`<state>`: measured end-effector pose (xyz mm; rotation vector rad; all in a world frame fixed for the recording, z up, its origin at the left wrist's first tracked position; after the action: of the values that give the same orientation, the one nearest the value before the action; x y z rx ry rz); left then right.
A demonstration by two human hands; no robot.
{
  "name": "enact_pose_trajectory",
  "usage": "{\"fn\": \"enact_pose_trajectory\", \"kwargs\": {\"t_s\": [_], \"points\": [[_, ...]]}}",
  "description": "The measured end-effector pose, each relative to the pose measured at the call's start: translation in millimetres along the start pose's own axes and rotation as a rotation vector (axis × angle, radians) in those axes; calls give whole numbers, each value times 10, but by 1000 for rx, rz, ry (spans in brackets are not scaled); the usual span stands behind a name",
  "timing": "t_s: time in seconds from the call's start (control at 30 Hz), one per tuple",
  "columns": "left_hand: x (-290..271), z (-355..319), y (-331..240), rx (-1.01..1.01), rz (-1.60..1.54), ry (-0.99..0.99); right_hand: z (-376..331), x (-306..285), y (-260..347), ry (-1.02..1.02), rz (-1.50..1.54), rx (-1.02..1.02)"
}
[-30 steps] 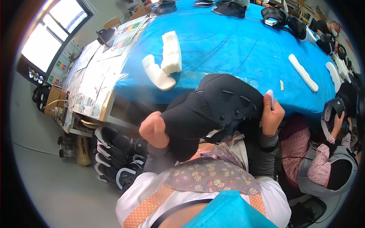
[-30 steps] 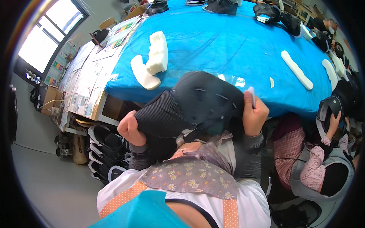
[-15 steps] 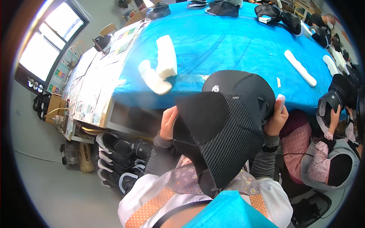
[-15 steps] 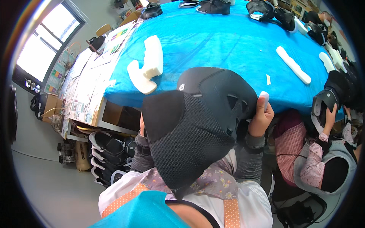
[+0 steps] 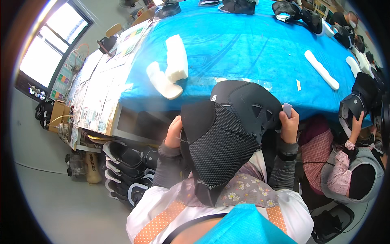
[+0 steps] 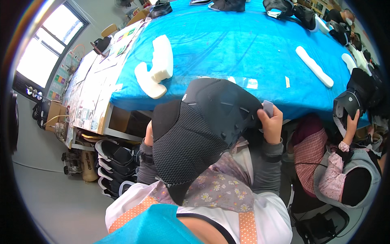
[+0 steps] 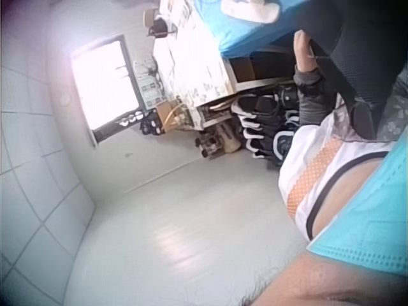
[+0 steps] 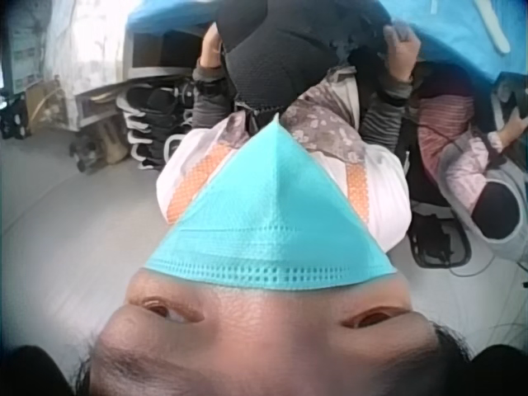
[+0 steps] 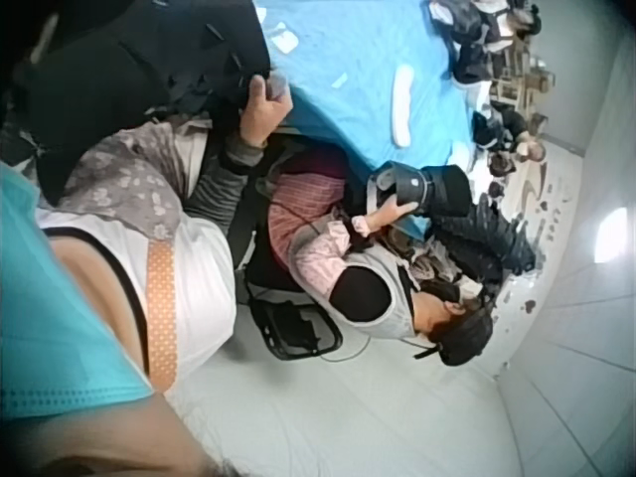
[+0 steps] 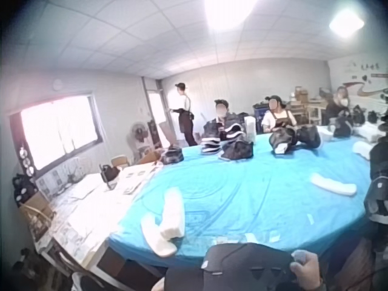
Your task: The person is inserting foam padding into the upper part of a shoe as part of the shoe manufacturing process.
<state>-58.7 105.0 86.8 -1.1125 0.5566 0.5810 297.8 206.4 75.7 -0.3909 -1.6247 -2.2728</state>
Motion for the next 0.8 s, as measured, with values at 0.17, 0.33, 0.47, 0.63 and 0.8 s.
{"fn": "enact_pose_trajectory", "kwargs": {"t_s": [0.17, 0.33, 0.47, 0.63, 0.8], "points": [[98, -24, 83, -32, -90, -73, -87, -1, 19, 64, -76, 51], [139, 89, 95, -465, -881, 137, -108, -11, 162, 43, -105, 31], [131, 105, -75, -292, -333, 75, -110, -27, 209, 10, -216, -51], [110, 57, -59, -374, -428, -81, -101, -97, 212, -17, -250, -56], [105, 88, -71, -451, -785, -359, -55, -60, 180, -113, -116, -18]]}}
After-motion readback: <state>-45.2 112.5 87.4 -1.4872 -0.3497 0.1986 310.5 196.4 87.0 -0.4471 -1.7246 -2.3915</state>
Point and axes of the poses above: each hand's wrist, its own z-axis towards the middle knuckle, its own x-axis out of the palm, y = z × x, the point moved 2 cm from there along z, towards the middle knuckle, and after that the axes turned 15 degrees about z, right-handed, at the moved point
